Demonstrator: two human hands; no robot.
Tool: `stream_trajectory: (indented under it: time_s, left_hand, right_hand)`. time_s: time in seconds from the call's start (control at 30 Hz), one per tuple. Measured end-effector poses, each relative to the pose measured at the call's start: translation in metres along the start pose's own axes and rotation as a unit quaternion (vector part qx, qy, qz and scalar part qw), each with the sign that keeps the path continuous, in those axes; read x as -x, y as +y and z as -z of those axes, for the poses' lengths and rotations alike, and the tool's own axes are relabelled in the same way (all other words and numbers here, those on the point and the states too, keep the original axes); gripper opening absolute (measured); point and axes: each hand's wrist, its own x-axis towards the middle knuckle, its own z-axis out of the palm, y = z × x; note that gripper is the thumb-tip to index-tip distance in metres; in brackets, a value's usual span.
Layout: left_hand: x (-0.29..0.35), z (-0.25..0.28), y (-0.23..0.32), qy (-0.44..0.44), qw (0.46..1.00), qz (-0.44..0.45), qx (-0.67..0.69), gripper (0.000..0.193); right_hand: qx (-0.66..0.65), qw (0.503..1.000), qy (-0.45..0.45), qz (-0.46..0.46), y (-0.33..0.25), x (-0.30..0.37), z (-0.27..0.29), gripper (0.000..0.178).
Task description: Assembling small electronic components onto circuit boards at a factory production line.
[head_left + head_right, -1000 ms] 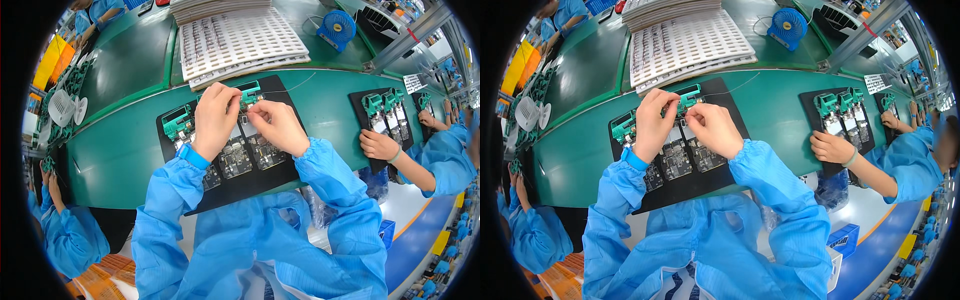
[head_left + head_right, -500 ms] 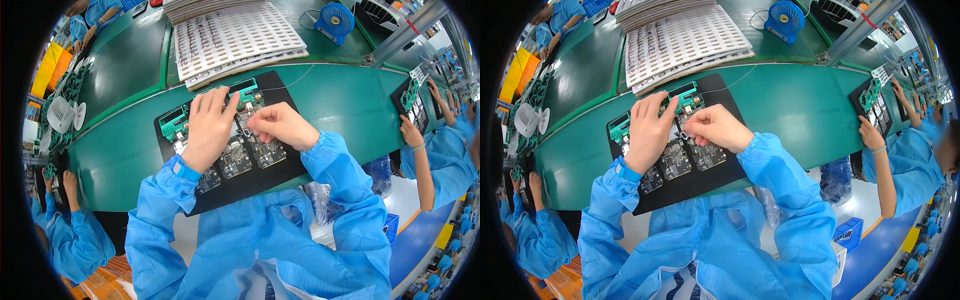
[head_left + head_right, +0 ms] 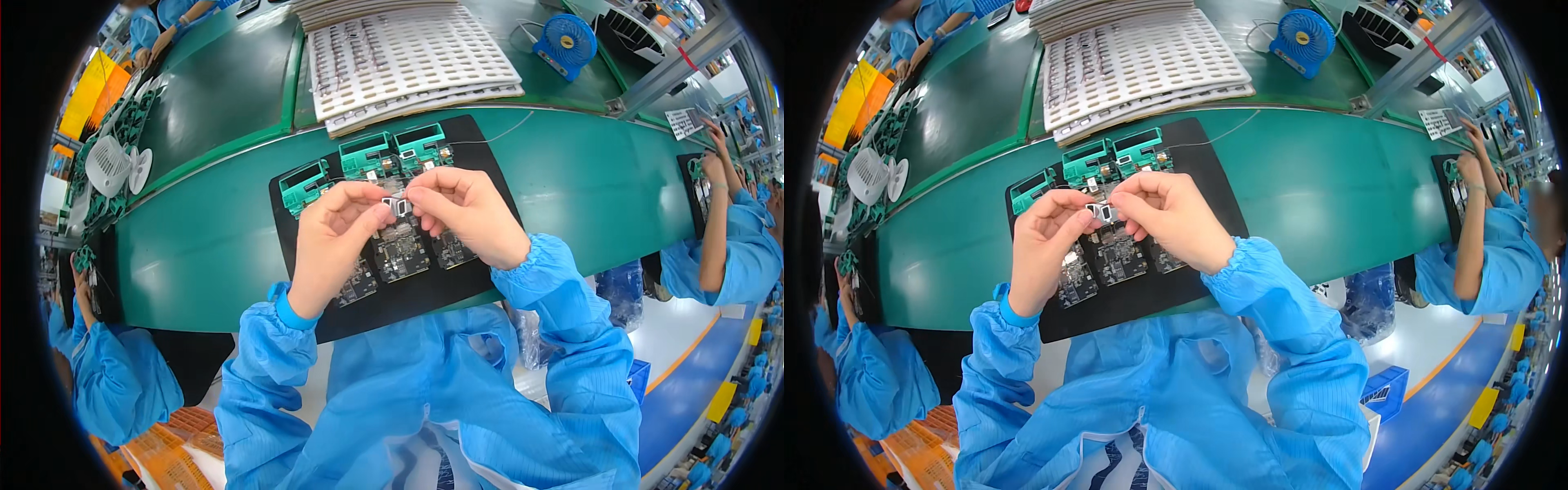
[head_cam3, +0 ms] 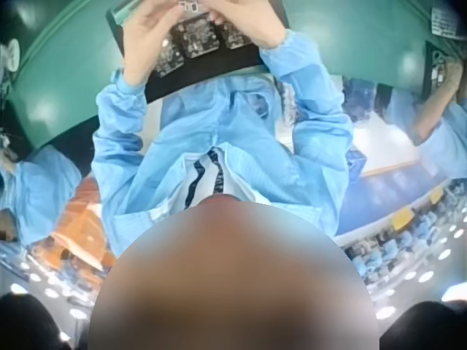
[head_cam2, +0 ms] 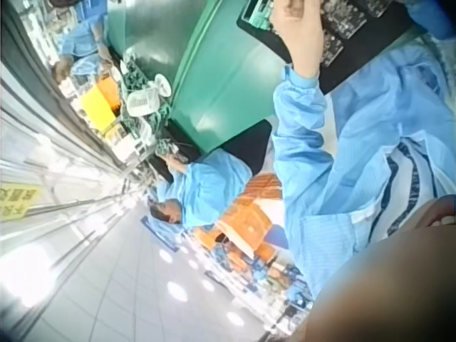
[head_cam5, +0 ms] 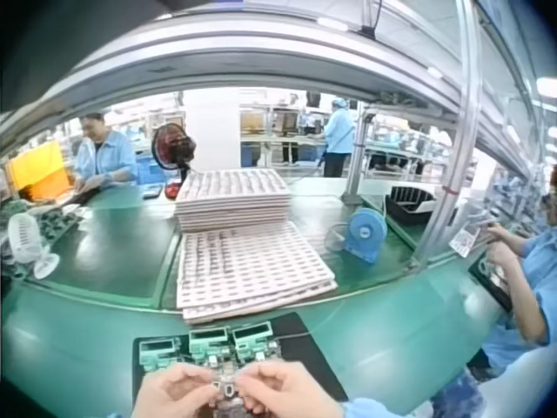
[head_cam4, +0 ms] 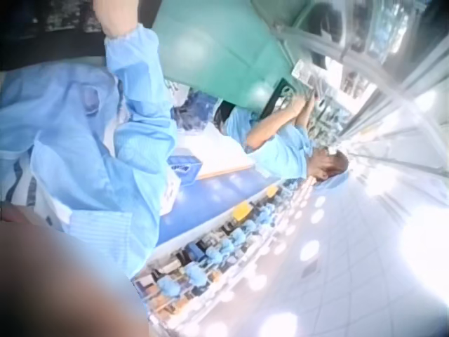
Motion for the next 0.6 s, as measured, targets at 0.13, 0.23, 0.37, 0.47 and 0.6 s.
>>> stream_trajectory:
  time_s: [0.13, 0.23, 0.37, 0.47, 0.6]
  left_hand:
    - [-0.009, 0.018, 0.005, 0.045, 0.994, -0.053, -0.079, 0.009]
    - [-0.024, 0.029, 0.002, 0.066, 0.969, -0.132, -0.197, 0.009]
    - [-0.041, 0.036, -0.006, 0.087, 0.907, -0.227, -0.343, 0.011]
    - [-0.045, 0.037, -0.009, 0.084, 0.873, -0.241, -0.415, 0.012]
    - [-0.048, 0.034, -0.011, 0.087, 0.846, -0.271, -0.451, 0.013]
  right_hand:
    - [0.107, 0.993, -0.020, 0.045, 0.007, -0.012, -0.017, 0.015]
    - [0.328, 0.912, 0.045, 0.244, 0.018, -0.031, -0.026, 0.008]
    - [0.447, 0.843, 0.089, 0.284, 0.024, -0.046, -0.037, 0.010]
    - [0.487, 0.831, 0.085, 0.256, 0.027, -0.052, -0.037, 0.012]
    - [0.491, 0.830, 0.086, 0.250, 0.028, -0.053, -0.037, 0.011]
